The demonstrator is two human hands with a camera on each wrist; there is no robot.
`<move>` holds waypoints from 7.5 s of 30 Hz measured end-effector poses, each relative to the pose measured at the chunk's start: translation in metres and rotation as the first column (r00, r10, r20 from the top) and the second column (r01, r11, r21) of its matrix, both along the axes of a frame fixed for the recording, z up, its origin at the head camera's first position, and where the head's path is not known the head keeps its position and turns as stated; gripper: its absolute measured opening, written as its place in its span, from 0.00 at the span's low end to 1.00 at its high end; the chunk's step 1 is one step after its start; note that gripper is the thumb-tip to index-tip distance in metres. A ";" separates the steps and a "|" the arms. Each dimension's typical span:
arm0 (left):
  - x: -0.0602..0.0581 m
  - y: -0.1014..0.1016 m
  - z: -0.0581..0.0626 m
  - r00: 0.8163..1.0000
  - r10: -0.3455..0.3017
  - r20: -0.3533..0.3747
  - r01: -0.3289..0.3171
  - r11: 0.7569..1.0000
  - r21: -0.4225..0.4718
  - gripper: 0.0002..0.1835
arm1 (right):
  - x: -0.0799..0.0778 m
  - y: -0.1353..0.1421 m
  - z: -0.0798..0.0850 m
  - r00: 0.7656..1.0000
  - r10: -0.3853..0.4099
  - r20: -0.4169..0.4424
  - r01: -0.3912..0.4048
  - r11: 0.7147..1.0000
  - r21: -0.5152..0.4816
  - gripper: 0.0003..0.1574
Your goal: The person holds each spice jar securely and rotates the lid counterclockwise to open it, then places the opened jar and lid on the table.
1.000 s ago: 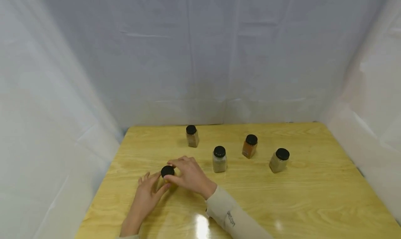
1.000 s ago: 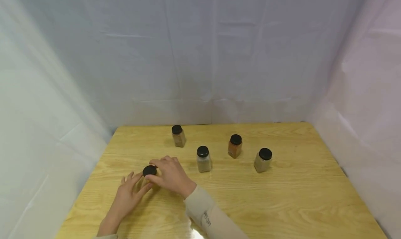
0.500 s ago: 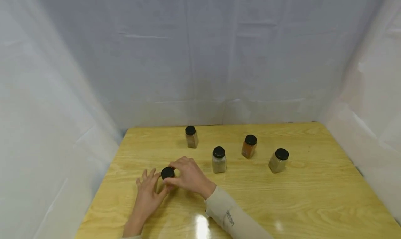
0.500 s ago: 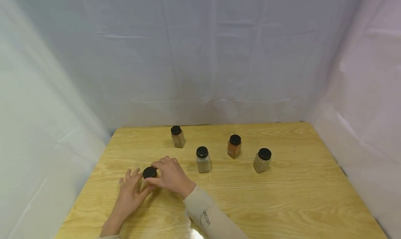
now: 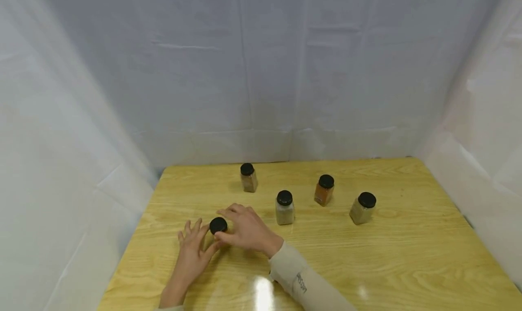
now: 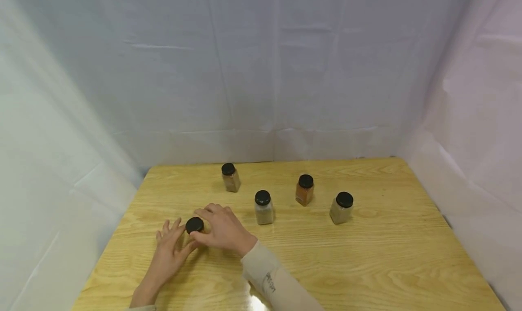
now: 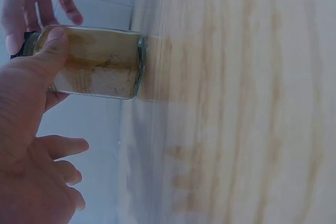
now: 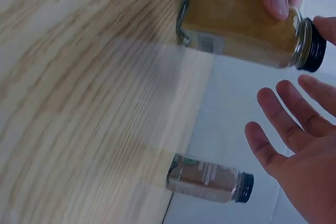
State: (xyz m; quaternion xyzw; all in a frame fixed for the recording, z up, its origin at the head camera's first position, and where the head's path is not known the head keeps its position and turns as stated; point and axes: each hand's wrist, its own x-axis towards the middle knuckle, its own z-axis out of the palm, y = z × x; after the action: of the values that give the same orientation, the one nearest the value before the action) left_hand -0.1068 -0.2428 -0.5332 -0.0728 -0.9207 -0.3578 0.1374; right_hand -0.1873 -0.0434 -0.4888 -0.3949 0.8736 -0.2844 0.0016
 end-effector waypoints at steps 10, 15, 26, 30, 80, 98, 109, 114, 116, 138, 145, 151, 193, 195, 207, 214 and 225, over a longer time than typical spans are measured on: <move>-0.001 0.000 0.001 1.000 0.012 0.022 -0.012 1.000 -0.016 0.32 | -0.006 0.010 -0.001 0.996 -0.003 0.087 0.009 0.998 -0.068 0.31; 0.000 0.000 -0.001 1.000 -0.002 0.018 0.002 1.000 -0.007 0.33 | -0.004 0.008 -0.003 0.993 0.025 0.113 -0.020 0.999 -0.047 0.35; 0.001 -0.001 0.005 1.000 0.001 0.022 -0.001 1.000 -0.017 0.33 | -0.005 0.000 0.000 0.994 0.039 0.103 -0.035 0.999 -0.041 0.39; -0.001 0.001 0.007 0.999 0.014 0.037 -0.013 0.999 -0.035 0.33 | -0.007 0.003 0.000 0.996 0.008 0.093 -0.006 1.000 -0.021 0.41; -0.003 -0.004 0.012 0.984 0.070 -0.162 -0.128 0.915 -0.384 0.33 | -0.010 0.010 0.007 0.996 0.010 0.087 -0.010 1.000 -0.003 0.29; -0.007 0.000 0.012 0.974 0.060 -0.217 -0.137 0.922 -0.361 0.29 | -0.009 0.001 0.002 0.996 0.025 0.088 -0.025 1.000 -0.001 0.40; -0.006 -0.002 0.011 0.978 0.077 -0.196 -0.140 0.933 -0.331 0.32 | -0.013 0.010 0.000 0.989 0.028 0.145 -0.020 0.998 -0.052 0.30; -0.006 -0.002 0.009 0.973 0.062 -0.223 -0.138 0.929 -0.344 0.30 | -0.008 0.007 0.001 0.987 0.041 0.155 -0.033 0.998 -0.052 0.35; -0.006 -0.002 0.008 0.974 0.061 -0.220 -0.136 0.928 -0.347 0.29 | -0.008 0.004 0.001 0.987 0.043 0.153 -0.036 0.998 -0.052 0.36; -0.003 -0.001 0.007 0.971 0.081 -0.223 -0.154 0.930 -0.333 0.31 | -0.012 0.010 -0.007 0.984 0.082 0.155 -0.060 0.988 -0.144 0.29; -0.004 -0.004 0.005 0.976 0.081 -0.202 -0.146 0.933 -0.330 0.31 | -0.010 0.007 -0.003 0.983 0.076 0.165 -0.056 0.990 -0.127 0.33; -0.005 -0.002 0.007 0.982 0.081 -0.168 -0.132 0.937 -0.323 0.29 | -0.009 0.002 -0.003 0.984 0.058 0.170 -0.039 0.993 -0.112 0.37; -0.007 -0.002 0.011 0.984 0.075 -0.163 -0.127 0.933 -0.337 0.30 | -0.015 0.009 -0.002 0.982 0.044 0.185 -0.025 0.994 -0.103 0.32; -0.007 -0.003 0.011 0.985 0.075 -0.156 -0.124 0.933 -0.339 0.30 | -0.015 0.008 -0.001 0.983 0.056 0.174 -0.040 0.995 -0.092 0.32; -0.010 -0.003 0.006 0.985 0.076 -0.157 -0.124 0.936 -0.328 0.27 | -0.012 -0.004 -0.004 0.993 0.063 0.104 -0.058 0.997 -0.048 0.37; -0.009 -0.003 0.008 0.982 0.075 -0.172 -0.128 0.937 -0.326 0.28 | -0.016 0.001 -0.004 0.987 0.030 0.159 -0.021 0.998 -0.056 0.47; -0.009 -0.003 0.008 0.984 0.072 -0.165 -0.123 0.937 -0.328 0.29 | -0.015 0.003 -0.002 0.986 0.063 0.152 -0.053 0.996 -0.071 0.34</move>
State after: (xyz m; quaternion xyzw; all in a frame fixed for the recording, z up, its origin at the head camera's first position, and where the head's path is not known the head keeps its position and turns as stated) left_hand -0.1155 -0.2462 -0.5248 -0.0762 -0.9578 -0.1813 0.2096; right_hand -0.2023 -0.0404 -0.4905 -0.3967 0.8491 -0.3429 0.0640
